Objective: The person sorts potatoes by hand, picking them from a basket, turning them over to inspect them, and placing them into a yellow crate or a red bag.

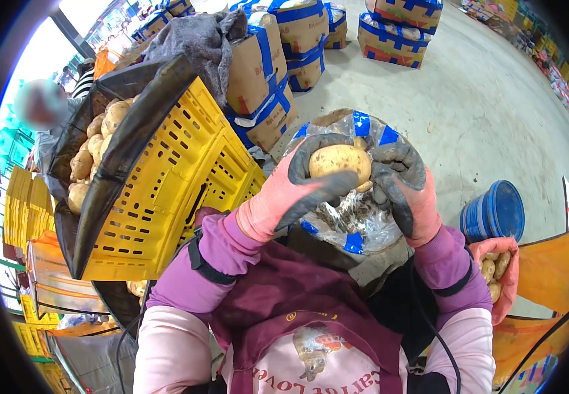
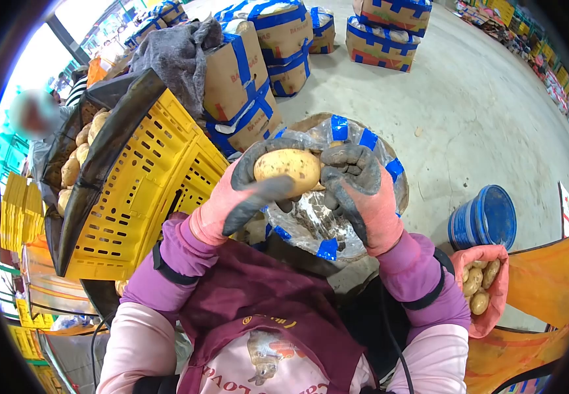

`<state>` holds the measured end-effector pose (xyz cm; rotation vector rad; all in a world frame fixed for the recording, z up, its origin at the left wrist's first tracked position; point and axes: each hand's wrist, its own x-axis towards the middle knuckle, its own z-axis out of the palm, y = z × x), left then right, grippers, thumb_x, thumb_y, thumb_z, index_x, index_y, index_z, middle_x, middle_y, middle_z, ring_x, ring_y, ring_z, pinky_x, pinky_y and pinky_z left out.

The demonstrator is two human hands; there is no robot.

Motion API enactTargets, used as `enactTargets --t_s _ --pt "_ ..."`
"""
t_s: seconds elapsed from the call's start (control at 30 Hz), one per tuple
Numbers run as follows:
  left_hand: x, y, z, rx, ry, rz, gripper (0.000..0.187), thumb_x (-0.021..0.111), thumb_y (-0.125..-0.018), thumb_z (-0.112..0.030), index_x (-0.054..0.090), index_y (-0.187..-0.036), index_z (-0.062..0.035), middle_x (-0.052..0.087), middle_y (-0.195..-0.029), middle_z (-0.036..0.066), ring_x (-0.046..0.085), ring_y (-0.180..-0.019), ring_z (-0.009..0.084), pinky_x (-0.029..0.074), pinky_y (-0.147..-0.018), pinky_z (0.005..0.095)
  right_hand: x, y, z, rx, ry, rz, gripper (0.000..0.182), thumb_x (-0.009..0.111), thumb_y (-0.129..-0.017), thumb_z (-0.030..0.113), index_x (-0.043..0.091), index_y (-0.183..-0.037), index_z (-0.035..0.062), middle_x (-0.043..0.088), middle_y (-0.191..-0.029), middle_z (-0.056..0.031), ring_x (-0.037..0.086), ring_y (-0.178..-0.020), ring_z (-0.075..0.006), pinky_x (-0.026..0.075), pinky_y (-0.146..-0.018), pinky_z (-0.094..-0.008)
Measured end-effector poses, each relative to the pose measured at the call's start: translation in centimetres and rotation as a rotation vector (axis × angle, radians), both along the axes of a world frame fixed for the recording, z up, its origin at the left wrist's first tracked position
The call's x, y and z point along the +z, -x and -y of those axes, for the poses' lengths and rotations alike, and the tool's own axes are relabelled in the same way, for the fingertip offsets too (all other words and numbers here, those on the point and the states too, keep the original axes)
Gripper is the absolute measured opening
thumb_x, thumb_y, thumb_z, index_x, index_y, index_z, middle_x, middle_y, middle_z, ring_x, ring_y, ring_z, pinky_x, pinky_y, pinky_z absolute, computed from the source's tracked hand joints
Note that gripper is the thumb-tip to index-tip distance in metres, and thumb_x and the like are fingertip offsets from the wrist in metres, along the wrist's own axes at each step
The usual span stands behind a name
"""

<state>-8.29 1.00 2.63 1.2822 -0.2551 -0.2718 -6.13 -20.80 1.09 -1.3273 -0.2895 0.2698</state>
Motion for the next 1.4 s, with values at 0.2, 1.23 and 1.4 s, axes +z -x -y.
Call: enactTargets --t_s 0.2,1.23,1.4 --pt "0.3 0.0 -0.9 0.029 -0.293 0.488 0.031 0.049 -0.096 -0.011 0.058 -0.125 -0.0003 0.062 -0.121 0.013 0.061 -0.111 0.0217 0.047 -0.098 0.0332 0.0 1.0 -0.3 -0.092 0.067 0.098 0.023 0.066 -0.086 0.0 0.062 -0.109 -0.0001 0.067 -0.103 -0.0062 0.063 -0.088 -0.0095 0.052 -0.076 -0.0241" --pt "3.2 -1.7 -7.2 0.459 0.041 0.018 0.044 0.053 -0.098 -0.025 0.049 -0.134 0.0015 0.063 -0.095 0.007 0.062 -0.082 0.0153 0.051 -0.067 0.0255 -19.2 -16.1 6.6 0.578 1.924 0.368 0.044 0.06 -0.078 0.015 0.06 -0.12 0.0013 0.065 -0.117 -0.0202 0.063 -0.111 -0.0318 0.05 -0.094 -0.0403" --pt "2.0 -3.7 -5.8 0.447 -0.112 -0.004 0.048 0.053 -0.098 -0.03 0.048 -0.134 0.0029 0.066 -0.102 0.012 0.067 -0.087 0.0193 0.054 -0.072 0.0282 -28.5 -18.2 4.4 0.705 1.957 0.239 0.038 0.059 -0.082 0.023 0.069 -0.113 0.0026 0.067 -0.117 -0.0164 0.065 -0.111 -0.0291 0.052 -0.093 -0.0402"
